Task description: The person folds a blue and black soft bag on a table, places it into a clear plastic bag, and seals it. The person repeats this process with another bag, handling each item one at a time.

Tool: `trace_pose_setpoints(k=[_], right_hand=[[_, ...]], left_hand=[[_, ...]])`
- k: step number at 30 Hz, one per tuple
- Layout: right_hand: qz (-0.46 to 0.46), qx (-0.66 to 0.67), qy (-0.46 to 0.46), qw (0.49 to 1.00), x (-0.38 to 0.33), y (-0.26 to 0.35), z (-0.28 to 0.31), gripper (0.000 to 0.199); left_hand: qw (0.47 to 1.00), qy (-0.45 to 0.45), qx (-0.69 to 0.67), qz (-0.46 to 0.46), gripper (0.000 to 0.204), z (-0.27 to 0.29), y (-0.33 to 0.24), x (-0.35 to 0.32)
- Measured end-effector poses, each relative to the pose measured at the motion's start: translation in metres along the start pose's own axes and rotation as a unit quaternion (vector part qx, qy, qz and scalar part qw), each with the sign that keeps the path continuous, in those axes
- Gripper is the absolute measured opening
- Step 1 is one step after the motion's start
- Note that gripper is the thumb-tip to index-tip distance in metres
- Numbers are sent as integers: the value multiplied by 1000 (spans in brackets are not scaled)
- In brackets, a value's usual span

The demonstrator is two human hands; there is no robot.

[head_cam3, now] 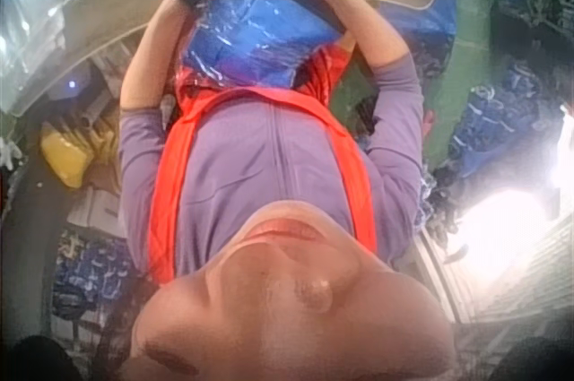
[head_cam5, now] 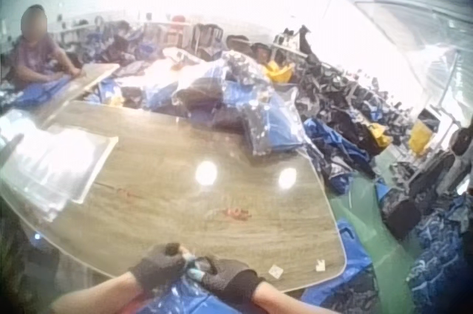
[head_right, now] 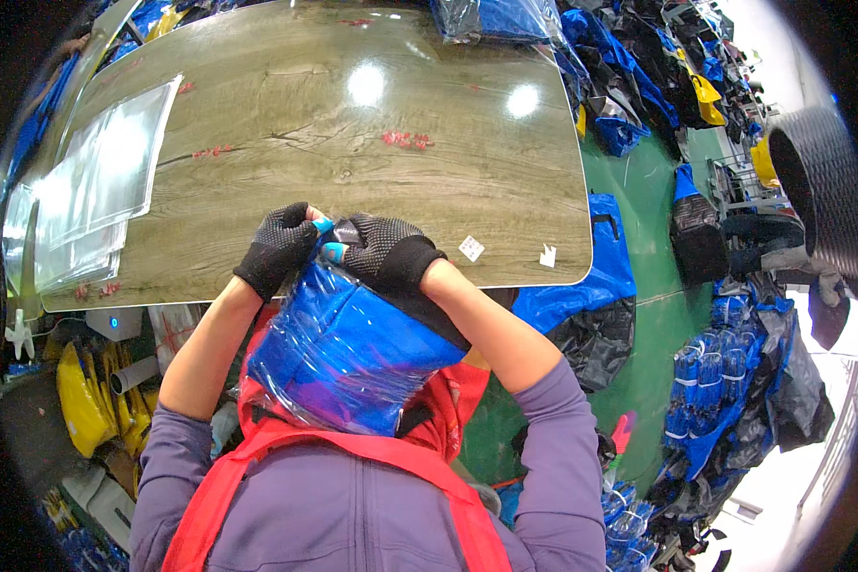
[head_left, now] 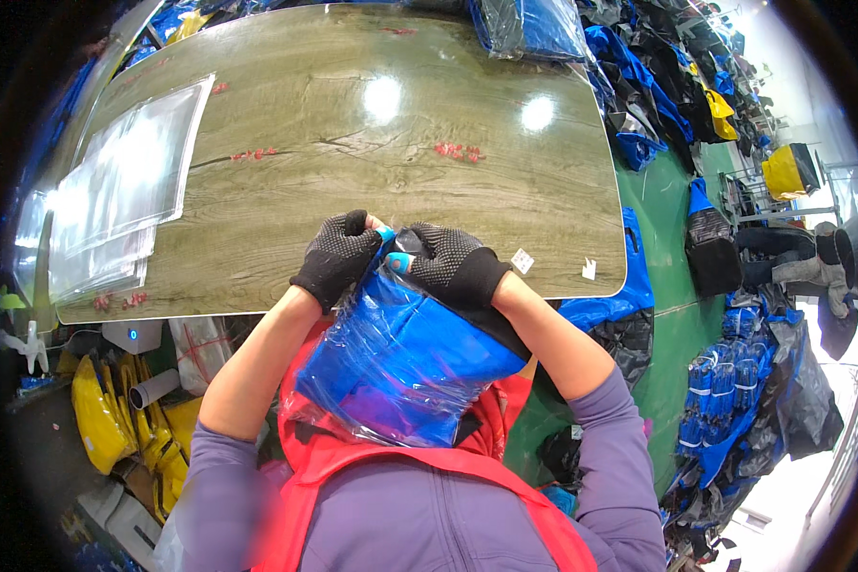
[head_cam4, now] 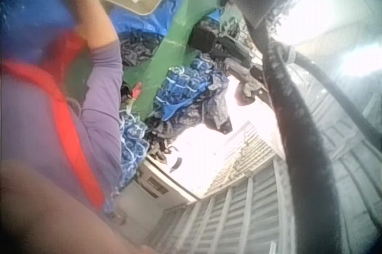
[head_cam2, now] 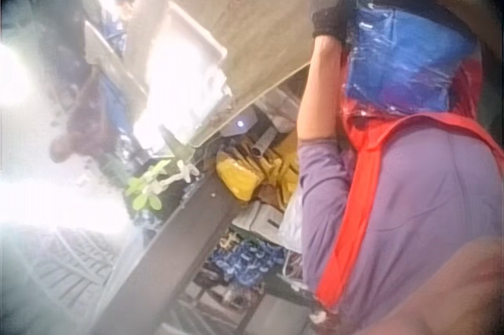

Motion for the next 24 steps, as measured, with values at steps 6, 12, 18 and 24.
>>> trace_pose_setpoints(k=[6, 12, 18, 24], right_hand=[[2, 230, 161, 960, -42, 3, 24, 72], [32, 86, 57, 994, -82, -27, 13, 63], [274, 366, 8, 889, -110, -30, 8, 80], [109, 306, -349, 879, -97, -48, -56, 102]], left_hand=[[986, 150, -44, -64, 88, -21, -23, -37], [993, 83, -61, -58, 75, -26, -14, -32], [982, -85, -168, -13, 41, -11, -2, -33], [981, -160, 7, -105, 46, -25, -2, -63]])
Point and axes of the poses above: each hand's wrist, its own x-axis towards the middle knuckle, its own z-axis out of the back of the hand, y = z × x, the point moved 1 cm from there along x, towards the middle knuckle, and after that the axes turned 13 degrees about y, right-handed, at the moved point
